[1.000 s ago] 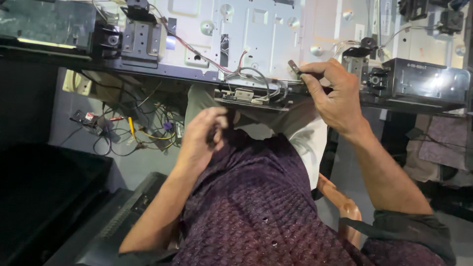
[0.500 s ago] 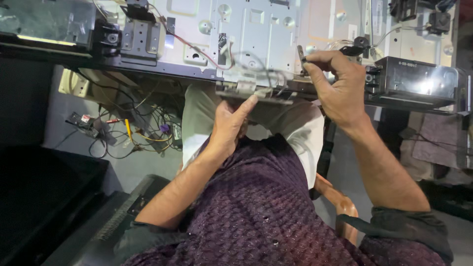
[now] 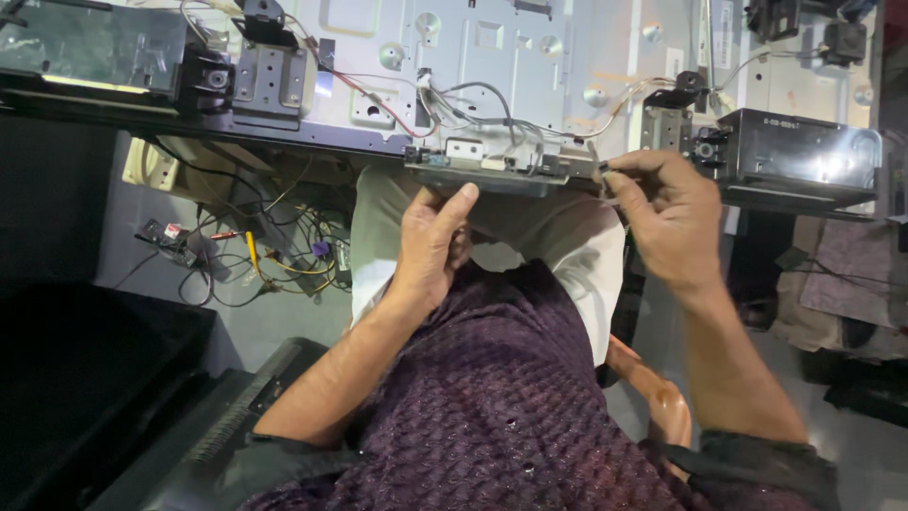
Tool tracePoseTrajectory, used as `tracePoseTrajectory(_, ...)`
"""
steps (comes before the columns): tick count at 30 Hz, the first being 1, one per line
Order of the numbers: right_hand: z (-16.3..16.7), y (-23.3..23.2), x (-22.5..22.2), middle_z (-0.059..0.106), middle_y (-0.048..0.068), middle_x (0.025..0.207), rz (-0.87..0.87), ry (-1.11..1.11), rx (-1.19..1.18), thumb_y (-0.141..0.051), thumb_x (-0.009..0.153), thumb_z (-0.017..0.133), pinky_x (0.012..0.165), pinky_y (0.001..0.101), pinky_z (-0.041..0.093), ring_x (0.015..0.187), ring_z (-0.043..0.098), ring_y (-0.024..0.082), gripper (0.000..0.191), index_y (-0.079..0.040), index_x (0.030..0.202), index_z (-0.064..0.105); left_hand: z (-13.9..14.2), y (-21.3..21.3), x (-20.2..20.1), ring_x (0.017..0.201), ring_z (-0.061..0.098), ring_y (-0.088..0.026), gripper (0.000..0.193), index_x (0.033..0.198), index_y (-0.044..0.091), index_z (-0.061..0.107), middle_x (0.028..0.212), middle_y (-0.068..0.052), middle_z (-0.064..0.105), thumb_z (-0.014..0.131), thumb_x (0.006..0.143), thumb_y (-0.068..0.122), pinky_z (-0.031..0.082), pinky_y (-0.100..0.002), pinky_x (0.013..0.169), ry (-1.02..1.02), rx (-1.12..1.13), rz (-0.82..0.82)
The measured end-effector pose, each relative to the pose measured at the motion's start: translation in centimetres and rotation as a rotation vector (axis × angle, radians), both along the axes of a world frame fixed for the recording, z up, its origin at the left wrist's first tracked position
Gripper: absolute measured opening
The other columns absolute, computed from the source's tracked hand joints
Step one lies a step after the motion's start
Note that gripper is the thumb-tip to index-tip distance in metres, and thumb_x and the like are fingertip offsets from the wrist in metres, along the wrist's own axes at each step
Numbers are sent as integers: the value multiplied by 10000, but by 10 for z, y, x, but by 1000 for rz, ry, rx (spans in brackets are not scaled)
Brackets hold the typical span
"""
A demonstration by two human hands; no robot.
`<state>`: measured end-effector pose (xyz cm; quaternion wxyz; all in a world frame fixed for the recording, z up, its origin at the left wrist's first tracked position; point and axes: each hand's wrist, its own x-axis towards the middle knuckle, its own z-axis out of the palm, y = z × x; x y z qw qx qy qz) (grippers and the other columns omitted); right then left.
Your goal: The person disassembles a flat-screen TV chassis, removes a circuit board, unscrews and detaches a black plastic component, wipes the interior with a cloth, and reconnects wires to a small module.
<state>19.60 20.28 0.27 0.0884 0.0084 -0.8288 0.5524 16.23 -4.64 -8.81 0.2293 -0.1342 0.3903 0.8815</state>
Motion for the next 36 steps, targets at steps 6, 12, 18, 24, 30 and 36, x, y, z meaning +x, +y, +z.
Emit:
tracePoseTrajectory(6,-19,-15,4,723,104,1202,64,18,-108,32,1051,648,934,238,560,1028,670,98,126,25,1177,640,3,1,-1,435,378,-56,360,969,131,459,634,58,435,797,940,253,288,-235,374,88,36,168)
tracePoseTrajectory(12,-10,-11,4,734,80,1139,39,91,-161,20,1058,648,933,243,583,1018,701,104,126,13,1183,633,31,-10,12,393,380,-51,324,1026,148,475,608,43,474,748,913,280,269,-217,347,44,45,105)
tracePoseTrajectory(18,2,-16,1,722,62,1015,-53,57,97,8,1027,721,805,212,532,905,661,92,140,32,1162,694,54,-21,-6,390,405,-63,310,942,102,496,865,-69,724,717,909,316,258,-213,335,-37,56,82)
tracePoseTrajectory(24,4,-14,-9,738,56,1003,-10,63,281,-24,1001,732,806,225,541,883,686,99,139,31,1127,722,75,-27,1,506,453,-47,305,937,93,501,865,-31,615,741,976,278,267,-221,393,-56,77,37)
tracePoseTrajectory(30,-3,-2,-38,744,29,955,5,-142,-60,-44,1024,689,802,216,571,858,699,74,105,14,1110,707,87,-30,-45,424,372,-57,263,1074,52,592,640,29,479,737,987,253,274,-253,378,312,-139,113)
tracePoseTrajectory(36,-6,-12,-40,743,30,983,20,-73,110,-43,1037,693,808,216,553,880,679,60,99,20,1112,709,46,-13,-157,432,398,-127,288,754,64,553,577,13,437,706,999,70,253,-306,406,518,-34,189)
